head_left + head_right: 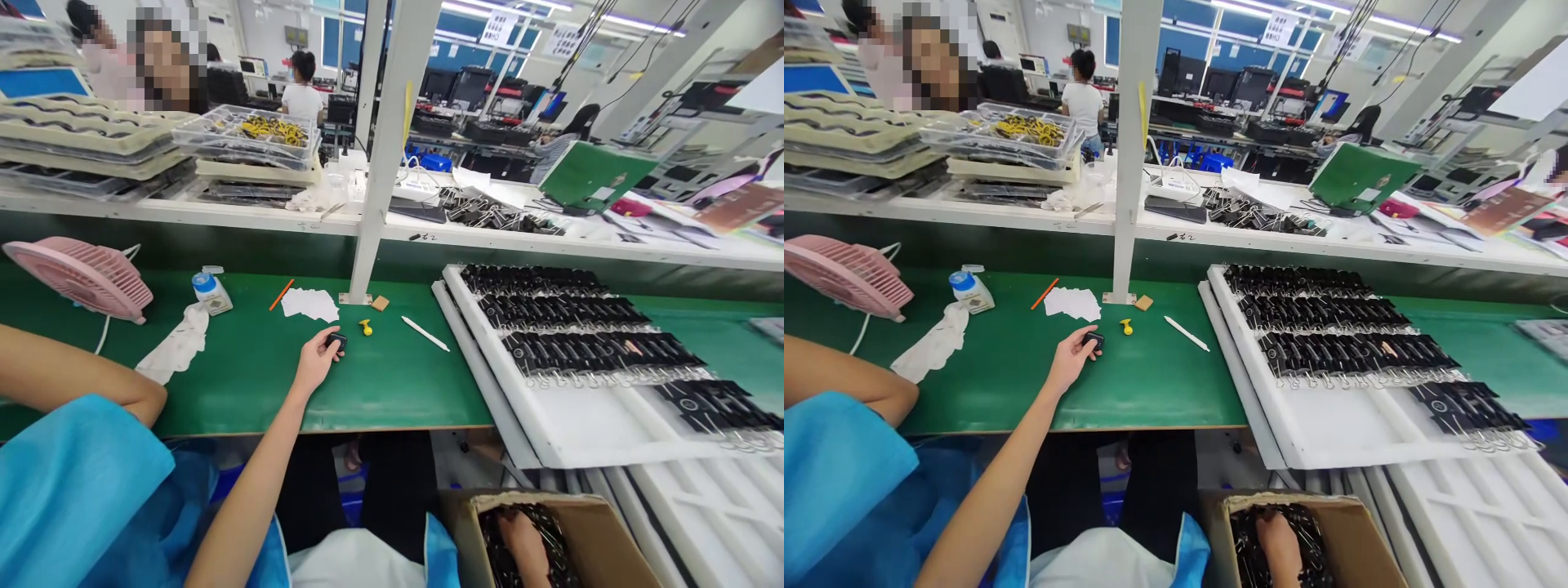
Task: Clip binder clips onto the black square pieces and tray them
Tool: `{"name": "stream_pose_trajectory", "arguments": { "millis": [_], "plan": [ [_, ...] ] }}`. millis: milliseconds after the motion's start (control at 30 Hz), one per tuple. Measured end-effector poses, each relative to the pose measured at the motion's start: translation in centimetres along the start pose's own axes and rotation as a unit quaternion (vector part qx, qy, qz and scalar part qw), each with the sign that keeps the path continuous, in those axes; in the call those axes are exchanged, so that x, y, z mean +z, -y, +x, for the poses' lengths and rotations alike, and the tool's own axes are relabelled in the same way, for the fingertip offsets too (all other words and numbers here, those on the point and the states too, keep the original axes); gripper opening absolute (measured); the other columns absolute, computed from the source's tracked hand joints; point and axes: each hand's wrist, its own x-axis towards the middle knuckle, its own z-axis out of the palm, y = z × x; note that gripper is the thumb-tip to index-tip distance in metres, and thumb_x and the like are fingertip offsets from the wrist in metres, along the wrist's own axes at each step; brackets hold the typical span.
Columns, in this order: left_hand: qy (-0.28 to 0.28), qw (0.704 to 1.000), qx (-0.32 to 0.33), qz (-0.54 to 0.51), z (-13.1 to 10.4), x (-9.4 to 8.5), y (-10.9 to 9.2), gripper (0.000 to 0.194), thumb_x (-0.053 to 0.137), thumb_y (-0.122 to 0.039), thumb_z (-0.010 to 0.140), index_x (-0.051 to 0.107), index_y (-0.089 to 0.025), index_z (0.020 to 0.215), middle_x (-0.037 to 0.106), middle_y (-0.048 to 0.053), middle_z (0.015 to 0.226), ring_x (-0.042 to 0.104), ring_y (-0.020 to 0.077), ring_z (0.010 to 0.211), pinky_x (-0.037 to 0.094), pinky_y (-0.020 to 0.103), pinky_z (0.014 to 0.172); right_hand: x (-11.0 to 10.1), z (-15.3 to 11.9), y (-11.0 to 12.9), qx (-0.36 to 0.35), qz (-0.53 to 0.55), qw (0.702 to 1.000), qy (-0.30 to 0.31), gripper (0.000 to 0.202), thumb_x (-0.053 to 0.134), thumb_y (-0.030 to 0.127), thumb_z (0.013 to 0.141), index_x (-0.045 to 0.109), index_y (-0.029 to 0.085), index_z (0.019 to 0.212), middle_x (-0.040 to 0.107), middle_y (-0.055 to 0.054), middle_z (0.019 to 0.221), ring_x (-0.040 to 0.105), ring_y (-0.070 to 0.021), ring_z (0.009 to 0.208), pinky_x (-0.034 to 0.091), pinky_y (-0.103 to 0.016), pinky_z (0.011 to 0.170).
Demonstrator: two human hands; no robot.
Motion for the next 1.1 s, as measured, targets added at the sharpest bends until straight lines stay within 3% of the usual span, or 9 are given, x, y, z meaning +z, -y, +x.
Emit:
{"name": "stream_pose_trajectory", "arguments": {
  "millis": [200, 267, 333, 500, 667, 767, 867, 1000, 1100],
  "plan": [
    [-0.009, 1.000, 0.007, 0.000, 0.0, -0.2, -0.3, 0.054, 0.070, -0.043, 0.083, 0.065, -0.013, 0.127, 0.074, 0.009, 0.094, 0.072, 0.0199, 0.072, 0.059, 0.034, 0.069, -0.5, -1.7, -2.8, 0.003, 0.002, 0.995, -0.101, 0.043, 0.040, 0.041, 0.096, 0.075, 0.015, 0.099, 0.072, -0.027, 0.106, 0.071, -0.0424, 0.103, 0.058, -0.049, 0.090],
    [-0.012, 1.000, 0.011, 0.007, 0.0, -0.2, -0.3, 0.054, 0.070, -0.043, 0.083, 0.065, -0.013, 0.127, 0.074, 0.010, 0.096, 0.072, 0.0200, 0.074, 0.059, 0.034, 0.070, -1.5, -2.3, -4.1, 0.004, -0.016, 0.984, -0.178, 0.046, 0.040, 0.045, 0.096, 0.074, 0.014, 0.102, 0.068, -0.028, 0.118, 0.067, -0.0445, 0.112, 0.056, -0.052, 0.097],
    [-0.010, 1.000, 0.012, 0.015, 0.1, -0.1, -0.4, 0.055, 0.071, -0.044, 0.082, 0.064, -0.013, 0.128, 0.073, 0.010, 0.099, 0.072, 0.0195, 0.075, 0.058, 0.033, 0.070, -3.0, -2.9, -5.2, 0.006, -0.022, 0.980, -0.197, 0.047, 0.040, 0.046, 0.096, 0.074, 0.014, 0.102, 0.067, -0.029, 0.120, 0.064, -0.0460, 0.115, 0.053, -0.054, 0.101],
    [-0.006, 1.000, 0.016, 0.024, 0.3, 0.0, -0.4, 0.058, 0.074, -0.044, 0.081, 0.062, -0.014, 0.128, 0.072, 0.010, 0.103, 0.072, 0.0186, 0.076, 0.056, 0.030, 0.066, -8.1, -4.6, -5.3, 0.138, 0.156, 0.978, -0.025, 0.030, 0.047, 0.040, 0.090, 0.067, 0.018, 0.084, 0.073, -0.025, 0.094, 0.071, -0.0425, 0.102, 0.057, -0.049, 0.094],
    [-0.008, 1.000, 0.020, 0.020, 0.5, 0.0, -0.5, 0.058, 0.079, -0.046, 0.078, 0.063, -0.015, 0.124, 0.073, 0.009, 0.097, 0.072, 0.0184, 0.074, 0.056, 0.029, 0.066, -13.2, -9.5, -2.3, 0.099, 0.497, 0.857, 0.092, 0.030, 0.055, 0.044, 0.085, 0.067, 0.017, 0.081, 0.073, -0.019, 0.102, 0.072, -0.0305, 0.094, 0.061, -0.036, 0.078],
    [-0.004, 1.000, 0.018, 0.016, 0.5, 0.1, -0.6, 0.052, 0.081, -0.047, 0.077, 0.066, -0.015, 0.115, 0.073, 0.010, 0.101, 0.072, 0.0183, 0.074, 0.056, 0.029, 0.066, -15.2, -13.5, 0.9, -0.047, 0.547, 0.815, 0.185, 0.040, 0.071, 0.057, 0.082, 0.070, 0.017, 0.077, 0.072, -0.015, 0.092, 0.068, -0.0294, 0.093, 0.058, -0.035, 0.076],
    [-0.009, 1.000, 0.016, 0.013, 0.4, 0.2, -0.7, 0.050, 0.083, -0.047, 0.076, 0.069, -0.015, 0.112, 0.073, 0.009, 0.099, 0.072, 0.0184, 0.073, 0.056, 0.029, 0.067, -15.8, -17.1, 6.5, -0.181, 0.523, 0.797, 0.240, 0.047, 0.070, 0.063, 0.088, 0.074, 0.016, 0.084, 0.070, -0.012, 0.087, 0.065, -0.0267, 0.087, 0.055, -0.037, 0.080],
    [-0.020, 1.000, 0.012, -0.015, 0.4, 0.2, -0.9, 0.052, 0.085, -0.045, 0.073, 0.070, -0.016, 0.113, 0.074, 0.008, 0.096, 0.071, 0.0177, 0.070, 0.055, 0.029, 0.065, -14.8, -20.0, 17.4, -0.384, 0.449, 0.741, 0.318, 0.042, 0.062, 0.056, 0.098, 0.074, 0.017, 0.087, 0.070, -0.010, 0.092, 0.063, -0.0251, 0.094, 0.049, -0.037, 0.092],
    [-0.019, 0.999, 0.001, -0.049, 0.3, 0.0, -1.1, 0.053, 0.086, -0.042, 0.072, 0.070, -0.015, 0.115, 0.075, 0.007, 0.090, 0.070, 0.0174, 0.069, 0.053, 0.028, 0.062, -13.4, -20.1, 26.1, -0.433, 0.482, 0.686, 0.332, 0.032, 0.075, 0.050, 0.090, 0.069, 0.019, 0.094, 0.069, -0.006, 0.092, 0.064, -0.0210, 0.089, 0.050, -0.033, 0.087]
  ]
}}
